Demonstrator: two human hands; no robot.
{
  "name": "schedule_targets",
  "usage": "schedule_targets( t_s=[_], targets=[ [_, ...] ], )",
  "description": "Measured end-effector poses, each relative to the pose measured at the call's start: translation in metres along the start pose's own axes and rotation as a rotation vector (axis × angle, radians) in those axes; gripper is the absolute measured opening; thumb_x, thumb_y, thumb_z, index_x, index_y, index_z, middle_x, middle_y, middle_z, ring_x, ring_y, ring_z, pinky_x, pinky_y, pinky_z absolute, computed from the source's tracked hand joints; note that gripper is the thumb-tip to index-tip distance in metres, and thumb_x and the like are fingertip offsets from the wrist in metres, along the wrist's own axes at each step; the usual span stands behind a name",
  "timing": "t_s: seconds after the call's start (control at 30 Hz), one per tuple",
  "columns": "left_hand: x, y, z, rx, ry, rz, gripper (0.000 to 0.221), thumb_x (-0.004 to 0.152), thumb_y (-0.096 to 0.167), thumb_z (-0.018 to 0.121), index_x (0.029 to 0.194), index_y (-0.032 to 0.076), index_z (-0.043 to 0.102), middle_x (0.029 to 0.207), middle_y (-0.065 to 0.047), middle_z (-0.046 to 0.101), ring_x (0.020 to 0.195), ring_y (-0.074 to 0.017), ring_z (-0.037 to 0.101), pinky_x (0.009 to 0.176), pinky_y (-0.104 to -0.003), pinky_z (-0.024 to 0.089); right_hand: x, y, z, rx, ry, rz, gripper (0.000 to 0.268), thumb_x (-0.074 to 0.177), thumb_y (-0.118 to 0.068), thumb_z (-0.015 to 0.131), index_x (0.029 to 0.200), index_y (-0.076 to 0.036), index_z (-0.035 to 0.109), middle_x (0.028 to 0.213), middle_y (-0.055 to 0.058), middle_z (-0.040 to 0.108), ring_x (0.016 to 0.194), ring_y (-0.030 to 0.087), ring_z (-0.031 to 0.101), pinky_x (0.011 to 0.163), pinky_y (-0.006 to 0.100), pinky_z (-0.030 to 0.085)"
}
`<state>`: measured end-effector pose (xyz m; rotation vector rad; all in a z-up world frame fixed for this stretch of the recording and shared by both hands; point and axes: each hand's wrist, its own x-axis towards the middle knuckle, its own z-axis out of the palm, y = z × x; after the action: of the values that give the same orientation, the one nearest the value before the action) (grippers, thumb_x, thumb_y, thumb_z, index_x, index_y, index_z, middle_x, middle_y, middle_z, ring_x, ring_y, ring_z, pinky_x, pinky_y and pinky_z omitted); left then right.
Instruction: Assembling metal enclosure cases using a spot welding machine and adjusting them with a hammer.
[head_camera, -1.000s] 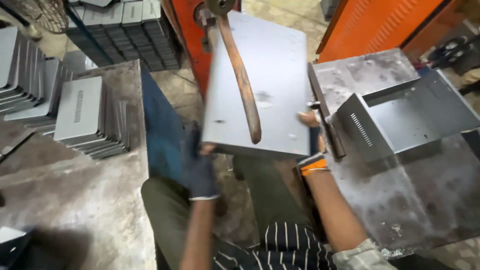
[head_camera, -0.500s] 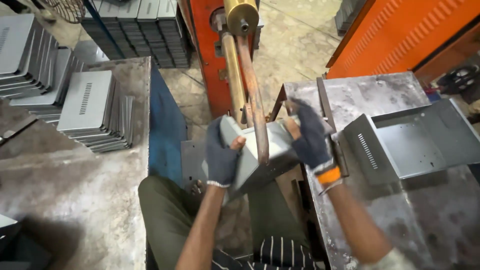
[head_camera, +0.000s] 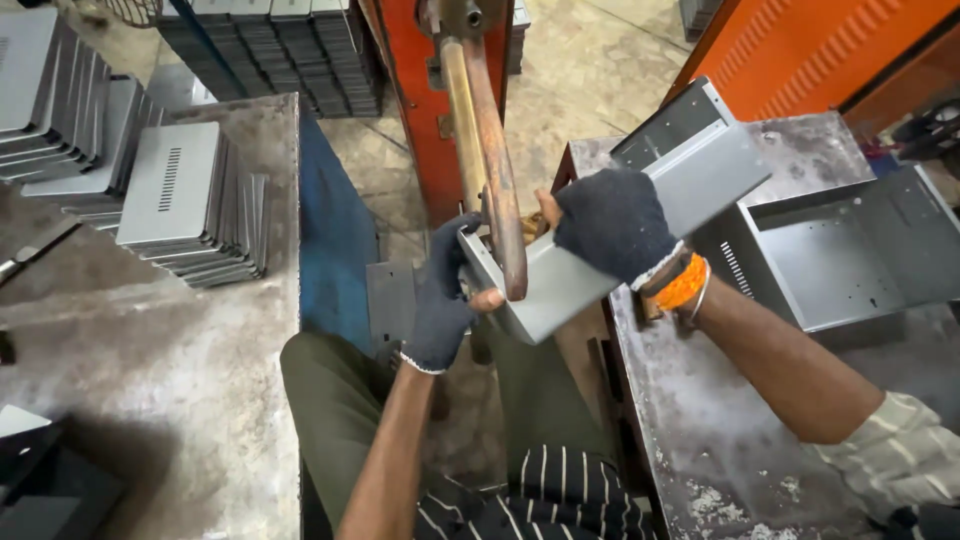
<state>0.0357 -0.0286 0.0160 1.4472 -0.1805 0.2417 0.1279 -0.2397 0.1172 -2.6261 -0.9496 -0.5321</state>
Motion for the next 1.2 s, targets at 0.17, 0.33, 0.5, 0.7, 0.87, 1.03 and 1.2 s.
schedule_targets(
  t_s=[0.17, 0.33, 0.5, 0.7, 0.87, 1.03, 1.2],
  targets=[
    [-0.006, -0.006, 0.005, -0.080, -0.029, 0.055, 0.092, 0.075, 0.032, 0.091, 0.151, 0.007, 0.046, 0.152, -0.007, 0.051, 0.146, -0.0225, 0.045, 0.125, -0.038, 0.034, -0.012, -0.001, -0.004, -0.071, 0.009, -0.016, 0.046, 0.098, -0.035, 0.066, 0.060, -0.008, 0.071, 0.057, 0.019, 0.060, 0.053, 0.039, 0.061, 0.053, 0.051, 0.046],
    [-0.007, -0.011, 0.007, -0.078, -0.034, 0.067, 0.091, 0.073, 0.030, 0.092, 0.150, 0.006, 0.048, 0.151, -0.007, 0.051, 0.147, -0.0227, 0.045, 0.126, -0.038, 0.033, -0.016, 0.000, -0.002, -0.093, 0.014, -0.017, 0.048, 0.098, -0.035, 0.065, 0.058, -0.008, 0.069, 0.056, 0.019, 0.059, 0.053, 0.039, 0.061, 0.053, 0.051, 0.045],
    [-0.008, -0.013, 0.008, -0.185, -0.045, 0.060, 0.090, 0.073, 0.026, 0.092, 0.149, 0.006, 0.048, 0.149, -0.008, 0.052, 0.145, -0.0237, 0.047, 0.126, -0.038, 0.034, -0.017, 0.000, -0.001, -0.111, 0.000, -0.025, 0.048, 0.097, -0.035, 0.064, 0.058, -0.009, 0.068, 0.057, 0.019, 0.060, 0.053, 0.039, 0.061, 0.053, 0.051, 0.045],
    [-0.011, -0.019, 0.006, -0.213, -0.043, 0.026, 0.091, 0.073, 0.028, 0.093, 0.149, 0.006, 0.048, 0.147, -0.009, 0.052, 0.143, -0.0242, 0.048, 0.125, -0.039, 0.035, -0.013, -0.008, -0.009, -0.122, -0.046, -0.023, 0.049, 0.098, -0.034, 0.064, 0.057, -0.009, 0.067, 0.057, 0.018, 0.061, 0.054, 0.039, 0.062, 0.054, 0.051, 0.046],
    [-0.012, -0.020, 0.007, -0.189, -0.023, 0.043, 0.092, 0.071, 0.032, 0.093, 0.147, 0.006, 0.048, 0.149, -0.008, 0.053, 0.144, -0.0228, 0.048, 0.126, -0.039, 0.035, -0.017, -0.003, -0.001, -0.105, -0.074, -0.029, 0.038, 0.089, -0.032, 0.066, 0.059, -0.010, 0.068, 0.058, 0.017, 0.062, 0.056, 0.039, 0.063, 0.055, 0.052, 0.046],
    [-0.003, -0.011, 0.003, -0.357, -0.022, -0.025, 0.103, 0.062, 0.029, 0.097, 0.148, 0.013, 0.044, 0.147, 0.000, 0.049, 0.140, -0.0172, 0.045, 0.120, -0.036, 0.034, 0.001, -0.008, 0.002, -0.085, -0.100, -0.042, 0.025, 0.076, -0.029, 0.067, 0.060, -0.010, 0.069, 0.058, 0.016, 0.063, 0.056, 0.038, 0.064, 0.053, 0.052, 0.047],
    [0.022, -0.022, -0.003, -0.238, -0.008, 0.091, 0.090, 0.068, 0.026, 0.098, 0.143, 0.010, 0.050, 0.136, -0.002, 0.055, 0.132, -0.0192, 0.053, 0.118, -0.037, 0.042, 0.007, 0.002, 0.009, -0.195, -0.026, 0.020, 0.041, 0.095, -0.034, 0.069, 0.062, -0.009, 0.070, 0.060, 0.018, 0.063, 0.057, 0.038, 0.064, 0.056, 0.050, 0.050]
  ],
)
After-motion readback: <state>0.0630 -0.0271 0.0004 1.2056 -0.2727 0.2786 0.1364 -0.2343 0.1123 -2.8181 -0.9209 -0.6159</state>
